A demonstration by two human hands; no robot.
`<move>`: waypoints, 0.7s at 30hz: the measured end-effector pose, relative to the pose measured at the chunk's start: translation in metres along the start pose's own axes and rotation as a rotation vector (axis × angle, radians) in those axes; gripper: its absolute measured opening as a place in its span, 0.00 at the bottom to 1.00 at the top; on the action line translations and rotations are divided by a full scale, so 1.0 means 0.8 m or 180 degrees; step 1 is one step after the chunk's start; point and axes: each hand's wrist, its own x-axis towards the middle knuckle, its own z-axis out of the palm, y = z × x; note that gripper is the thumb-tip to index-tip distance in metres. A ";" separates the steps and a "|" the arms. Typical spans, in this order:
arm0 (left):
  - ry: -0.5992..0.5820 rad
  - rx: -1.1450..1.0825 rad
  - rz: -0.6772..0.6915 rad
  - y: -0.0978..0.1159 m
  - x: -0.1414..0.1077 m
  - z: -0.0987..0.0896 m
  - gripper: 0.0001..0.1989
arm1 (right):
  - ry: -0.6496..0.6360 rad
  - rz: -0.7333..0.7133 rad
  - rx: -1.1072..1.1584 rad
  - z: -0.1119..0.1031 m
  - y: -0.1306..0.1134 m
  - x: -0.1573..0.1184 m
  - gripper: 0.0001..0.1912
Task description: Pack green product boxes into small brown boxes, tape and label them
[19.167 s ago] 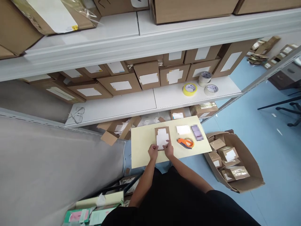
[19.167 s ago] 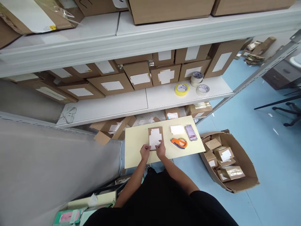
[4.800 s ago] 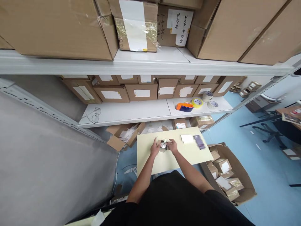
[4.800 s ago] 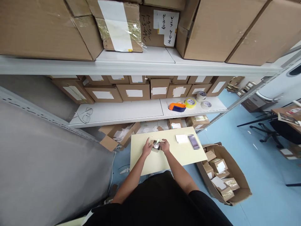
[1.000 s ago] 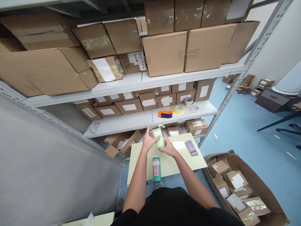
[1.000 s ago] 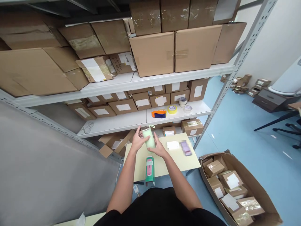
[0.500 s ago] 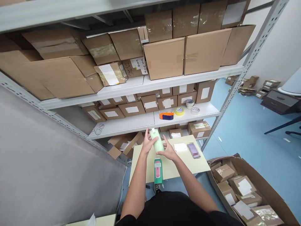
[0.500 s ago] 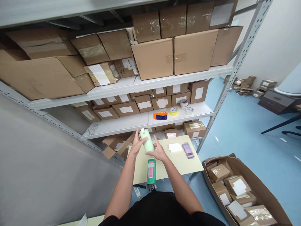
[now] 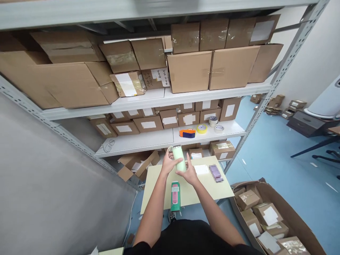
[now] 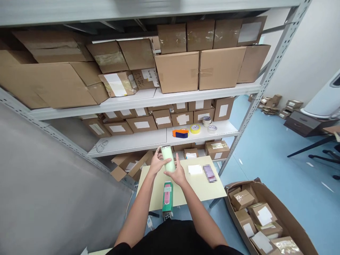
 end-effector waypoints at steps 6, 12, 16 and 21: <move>-0.0341 -0.0504 -0.0169 -0.007 -0.004 -0.014 0.63 | -0.0408 0.0180 0.0445 0.011 0.010 -0.001 0.67; -0.0202 -0.0395 -0.0337 -0.008 -0.009 -0.030 0.68 | -0.0486 0.0191 0.0311 0.024 0.014 -0.002 0.66; -0.0313 -0.0422 -0.0231 -0.003 -0.010 -0.041 0.60 | -0.0518 0.0160 0.0306 0.026 0.009 0.000 0.68; -0.0558 -0.0177 -0.0263 0.000 -0.002 -0.054 0.42 | -0.0750 0.0149 0.0346 0.029 0.019 -0.002 0.70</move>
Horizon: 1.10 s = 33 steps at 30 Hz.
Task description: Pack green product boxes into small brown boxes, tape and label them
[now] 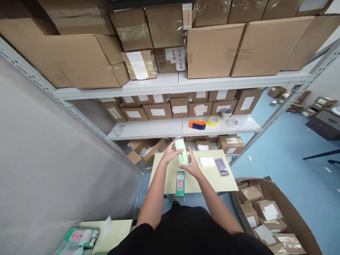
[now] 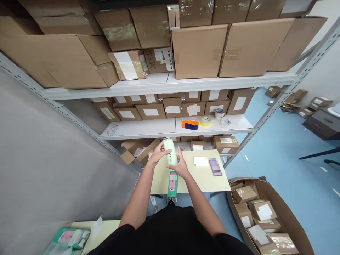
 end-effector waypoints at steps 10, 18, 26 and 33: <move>-0.0195 0.0201 -0.0152 -0.041 -0.002 -0.009 0.50 | -0.0387 -0.0464 -0.0419 -0.045 -0.031 0.064 0.49; -0.0146 -0.0014 -0.0295 -0.117 0.008 -0.011 0.56 | -0.0666 0.0015 -0.0274 -0.053 0.008 0.113 0.43; -0.0027 0.1855 -0.0859 -0.265 -0.041 -0.025 0.26 | 0.0211 0.0384 0.0018 -0.071 0.070 0.133 0.44; -0.1742 0.3701 -0.1052 -0.364 -0.146 0.001 0.58 | 0.0816 0.0354 -0.0106 -0.082 0.088 0.117 0.44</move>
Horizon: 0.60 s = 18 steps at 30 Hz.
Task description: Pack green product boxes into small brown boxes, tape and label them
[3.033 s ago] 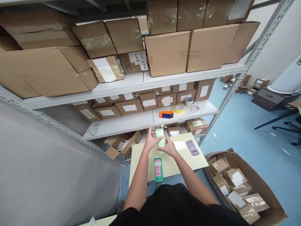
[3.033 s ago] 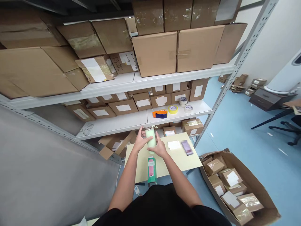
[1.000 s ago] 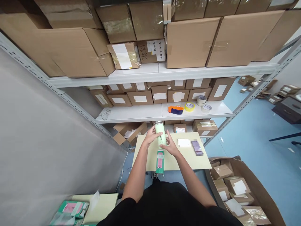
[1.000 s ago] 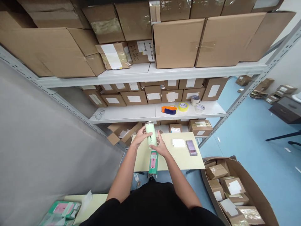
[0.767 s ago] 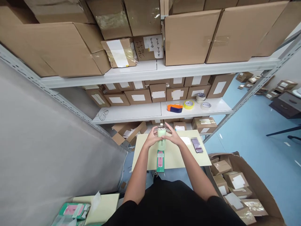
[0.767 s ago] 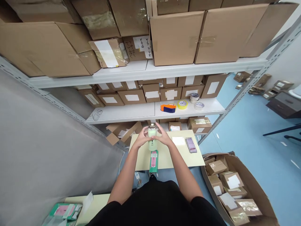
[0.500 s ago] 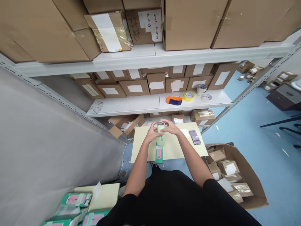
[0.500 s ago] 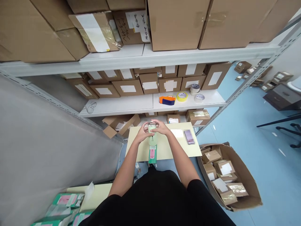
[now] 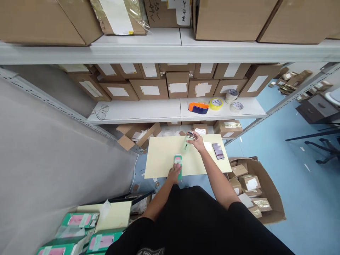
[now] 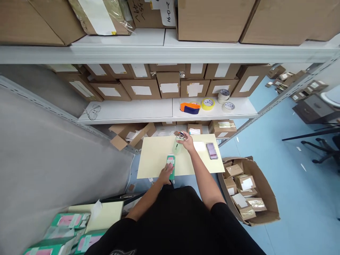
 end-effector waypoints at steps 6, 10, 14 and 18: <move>0.0312 0.0209 0.0083 -0.012 0.033 -0.004 0.48 | 0.0240 0.0075 0.0093 0.002 0.007 -0.008 0.47; 0.0747 -0.0679 0.0105 -0.007 0.068 -0.068 0.32 | 0.0474 0.0043 -0.0010 0.006 0.004 -0.014 0.48; 0.1429 -0.1578 -0.0472 -0.003 0.091 -0.134 0.19 | 0.0758 -0.0085 -0.0089 0.006 -0.012 -0.027 0.49; 0.1698 -0.1838 -0.0762 -0.009 0.095 -0.167 0.19 | 0.0846 -0.0274 -0.0075 0.008 -0.029 -0.045 0.50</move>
